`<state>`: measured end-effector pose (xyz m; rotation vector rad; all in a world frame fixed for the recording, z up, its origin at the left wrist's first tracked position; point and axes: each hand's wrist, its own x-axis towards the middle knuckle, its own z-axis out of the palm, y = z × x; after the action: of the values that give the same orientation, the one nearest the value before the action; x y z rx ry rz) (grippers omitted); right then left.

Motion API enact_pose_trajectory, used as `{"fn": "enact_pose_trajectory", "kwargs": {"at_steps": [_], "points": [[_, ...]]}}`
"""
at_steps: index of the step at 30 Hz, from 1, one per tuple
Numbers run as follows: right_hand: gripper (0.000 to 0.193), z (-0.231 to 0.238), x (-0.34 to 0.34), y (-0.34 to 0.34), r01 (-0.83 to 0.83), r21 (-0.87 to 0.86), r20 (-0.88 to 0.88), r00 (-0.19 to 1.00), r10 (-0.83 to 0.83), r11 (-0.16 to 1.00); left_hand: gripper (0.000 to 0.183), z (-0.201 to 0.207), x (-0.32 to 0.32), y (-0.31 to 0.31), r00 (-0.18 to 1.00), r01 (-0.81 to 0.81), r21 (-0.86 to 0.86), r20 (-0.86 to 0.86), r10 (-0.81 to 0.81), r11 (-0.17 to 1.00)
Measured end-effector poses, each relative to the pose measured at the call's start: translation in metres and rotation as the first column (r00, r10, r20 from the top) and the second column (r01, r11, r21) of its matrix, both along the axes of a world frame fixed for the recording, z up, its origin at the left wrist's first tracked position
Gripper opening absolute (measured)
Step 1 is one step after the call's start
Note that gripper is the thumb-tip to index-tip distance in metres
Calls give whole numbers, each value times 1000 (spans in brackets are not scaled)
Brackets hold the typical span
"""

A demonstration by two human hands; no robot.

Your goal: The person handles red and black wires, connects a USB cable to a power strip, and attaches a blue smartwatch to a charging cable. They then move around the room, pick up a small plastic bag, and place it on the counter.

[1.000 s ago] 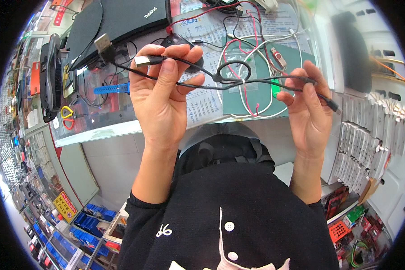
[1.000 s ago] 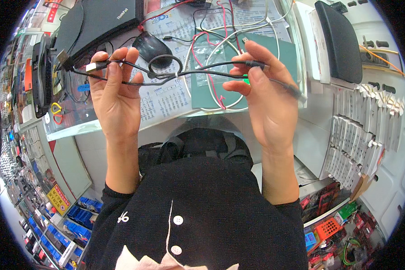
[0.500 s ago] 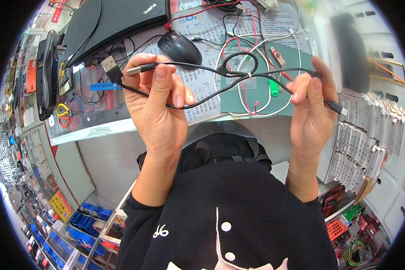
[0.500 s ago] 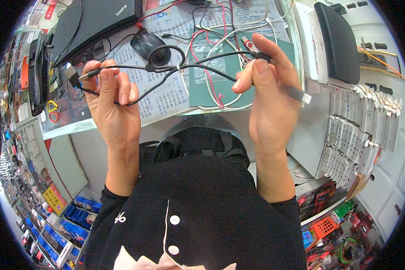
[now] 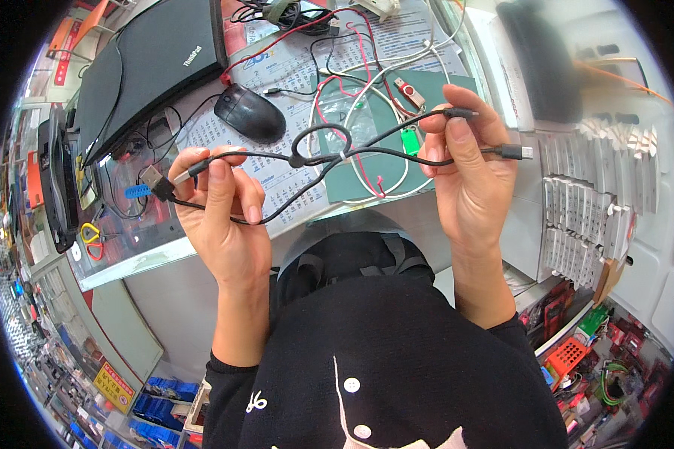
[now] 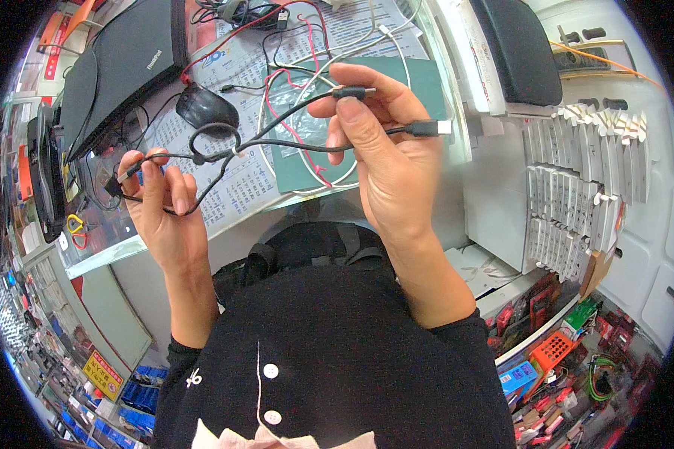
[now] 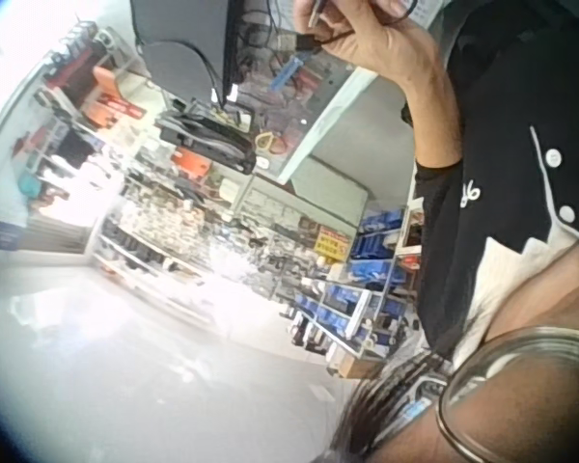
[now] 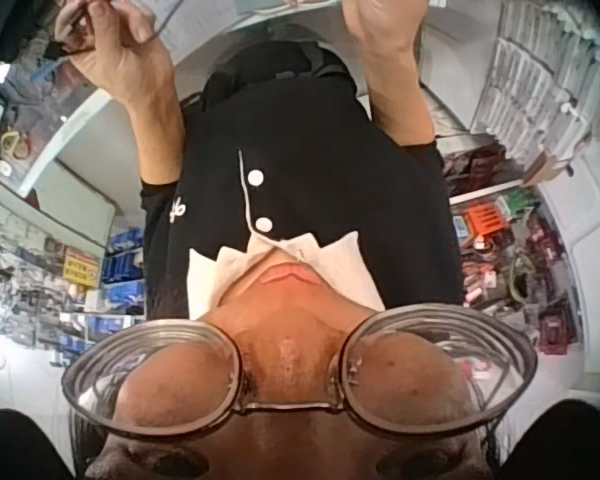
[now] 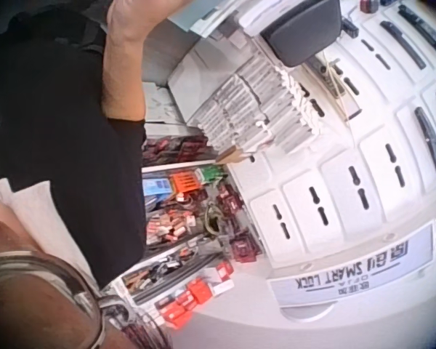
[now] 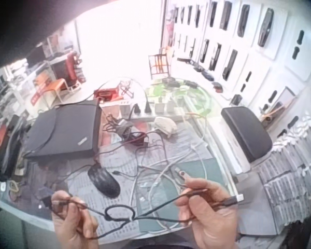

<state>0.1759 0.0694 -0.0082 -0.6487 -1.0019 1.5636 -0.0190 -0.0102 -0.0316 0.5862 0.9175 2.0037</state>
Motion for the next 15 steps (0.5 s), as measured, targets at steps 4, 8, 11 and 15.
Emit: {"fn": "enact_pose_trajectory", "kwargs": {"at_steps": [4,8,11,15], "points": [[29,1,1,-1,22,-4,12,1000,-22,1000,16,0,2,1,1000,-3,-23,0,3,1000],[28,3,2,-2,50,-61,-19,999,-51,997,17,1,7,1,999,-1,-44,34,2,999],[27,2,4,-2,43,-52,-29,999,-45,998,17,3,9,2,999,-18,-59,50,21,998],[26,-3,7,-2,-1,-9,4,1000,1,1000,18,4,10,2,998,-44,-74,41,47,996]]}}
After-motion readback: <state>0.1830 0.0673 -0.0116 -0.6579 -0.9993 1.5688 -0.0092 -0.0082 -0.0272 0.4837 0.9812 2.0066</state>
